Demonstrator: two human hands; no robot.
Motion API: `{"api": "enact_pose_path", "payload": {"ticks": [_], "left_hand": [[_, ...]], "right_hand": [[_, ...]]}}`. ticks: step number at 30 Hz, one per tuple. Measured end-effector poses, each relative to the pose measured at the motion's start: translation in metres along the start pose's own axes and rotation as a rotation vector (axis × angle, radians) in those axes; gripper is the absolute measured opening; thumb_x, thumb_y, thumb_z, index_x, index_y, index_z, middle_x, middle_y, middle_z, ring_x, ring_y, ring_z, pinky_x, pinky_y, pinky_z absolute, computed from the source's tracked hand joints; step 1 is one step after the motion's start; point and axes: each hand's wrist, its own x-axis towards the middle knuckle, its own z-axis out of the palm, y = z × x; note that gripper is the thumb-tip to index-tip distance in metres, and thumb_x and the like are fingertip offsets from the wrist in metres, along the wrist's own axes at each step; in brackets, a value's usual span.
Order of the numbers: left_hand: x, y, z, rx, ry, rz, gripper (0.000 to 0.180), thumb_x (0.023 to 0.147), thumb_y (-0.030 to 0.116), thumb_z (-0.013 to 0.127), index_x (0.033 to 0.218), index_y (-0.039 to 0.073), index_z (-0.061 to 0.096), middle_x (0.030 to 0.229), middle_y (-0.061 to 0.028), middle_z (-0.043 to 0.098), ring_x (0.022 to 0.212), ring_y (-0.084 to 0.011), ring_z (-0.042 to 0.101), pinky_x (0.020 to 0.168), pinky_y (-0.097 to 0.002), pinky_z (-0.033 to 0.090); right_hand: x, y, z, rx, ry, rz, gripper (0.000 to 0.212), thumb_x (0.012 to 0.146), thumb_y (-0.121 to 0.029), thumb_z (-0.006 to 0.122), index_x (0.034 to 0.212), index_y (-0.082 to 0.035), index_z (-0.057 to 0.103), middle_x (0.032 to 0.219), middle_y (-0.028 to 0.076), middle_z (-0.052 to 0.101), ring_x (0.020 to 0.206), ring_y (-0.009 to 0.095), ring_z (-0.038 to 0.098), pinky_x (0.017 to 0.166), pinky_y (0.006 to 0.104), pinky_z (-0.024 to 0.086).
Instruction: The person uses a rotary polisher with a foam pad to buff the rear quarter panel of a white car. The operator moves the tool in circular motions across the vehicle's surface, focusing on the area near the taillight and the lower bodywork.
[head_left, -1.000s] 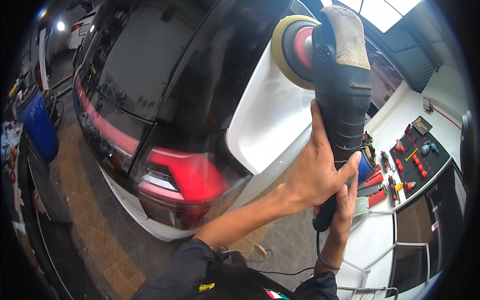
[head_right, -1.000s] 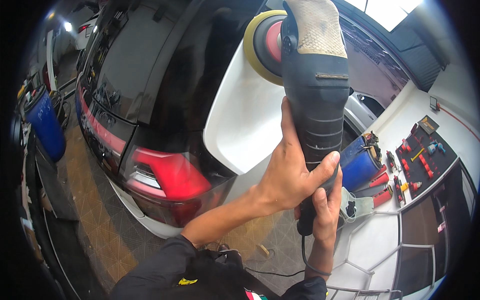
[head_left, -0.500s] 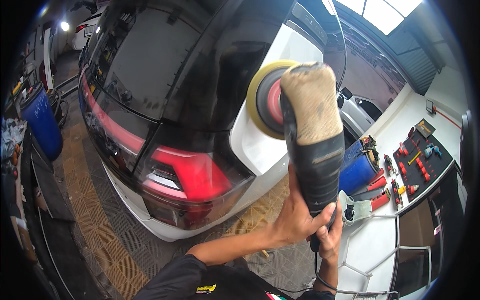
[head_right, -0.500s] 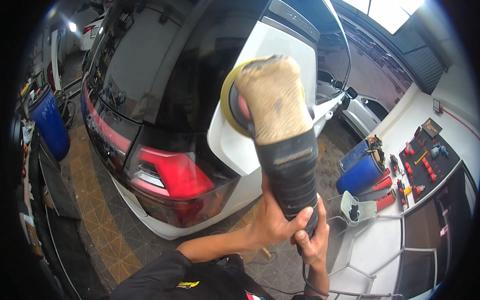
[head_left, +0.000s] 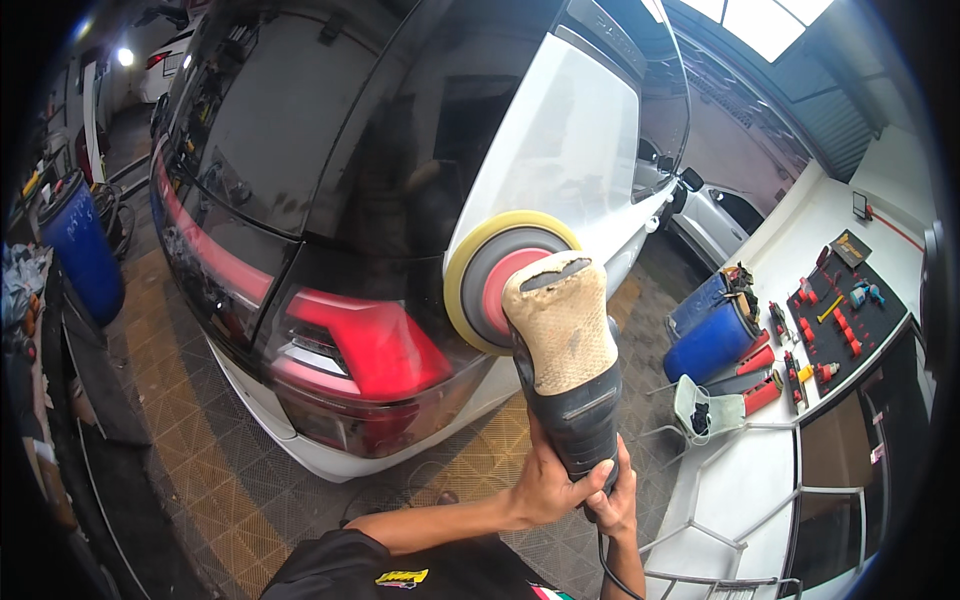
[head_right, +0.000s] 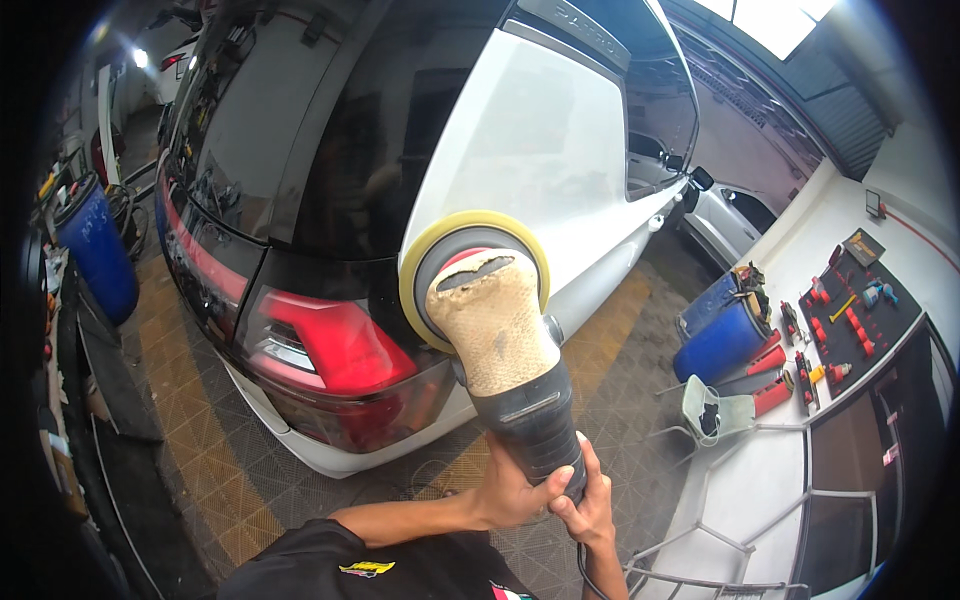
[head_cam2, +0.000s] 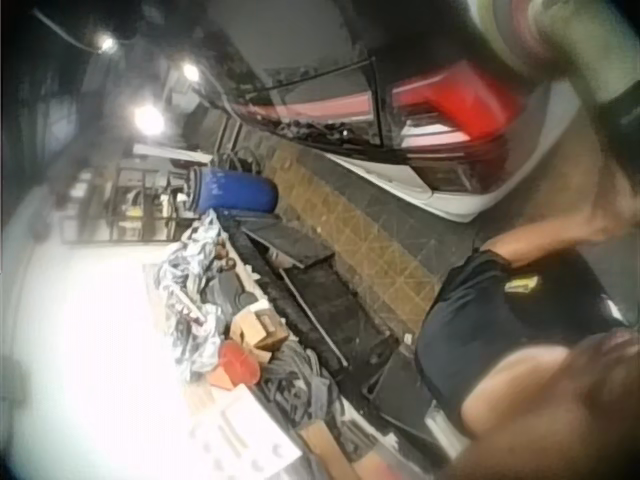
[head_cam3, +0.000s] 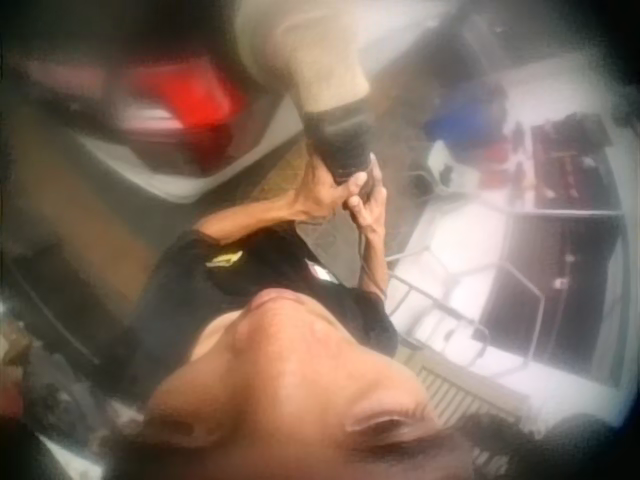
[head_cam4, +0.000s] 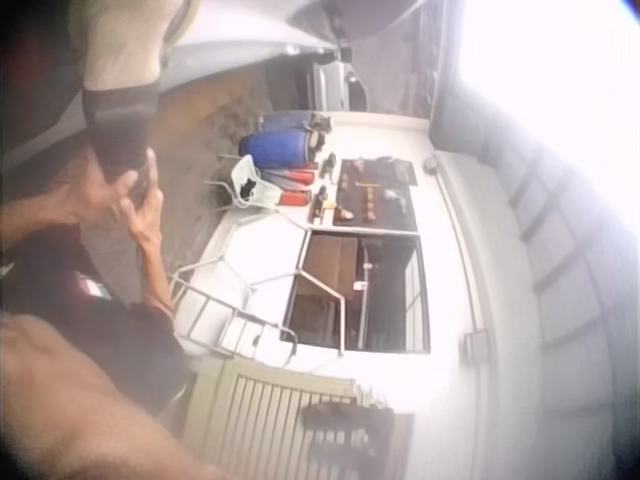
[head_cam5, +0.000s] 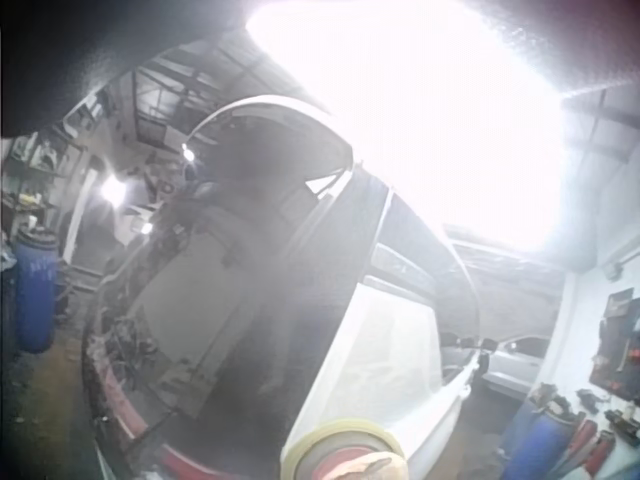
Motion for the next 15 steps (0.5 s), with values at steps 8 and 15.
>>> {"api": "enact_pose_path", "payload": {"ticks": [8, 15], "left_hand": [[0.035, -0.005, -0.013, 0.108, -0.089, 0.036, 0.112, 0.085, 0.026, 0.074, 0.147, -0.006, -0.013, 0.135, -0.0271, 0.045, 0.122, -0.0324, 0.055, 0.105, -0.0428, 0.042], [0.077, -0.001, -0.011, -0.013, -0.104, 0.113, 0.101, 0.085, 0.024, 0.074, 0.146, -0.004, -0.002, 0.134, -0.0235, 0.043, 0.124, -0.0280, 0.050, 0.104, -0.0431, 0.042]], "right_hand": [[0.036, -0.005, 0.007, -0.029, 0.109, -0.126, 0.099, 0.086, -0.060, 0.066, 0.152, 0.003, 0.028, 0.115, 0.025, 0.067, 0.102, 0.032, 0.070, 0.086, 0.0400, 0.055], [0.063, -0.015, 0.010, -0.019, 0.213, -0.163, 0.104, 0.085, -0.063, 0.066, 0.153, 0.004, 0.022, 0.092, 0.017, 0.070, 0.075, 0.022, 0.071, 0.068, 0.0332, 0.057]]}}
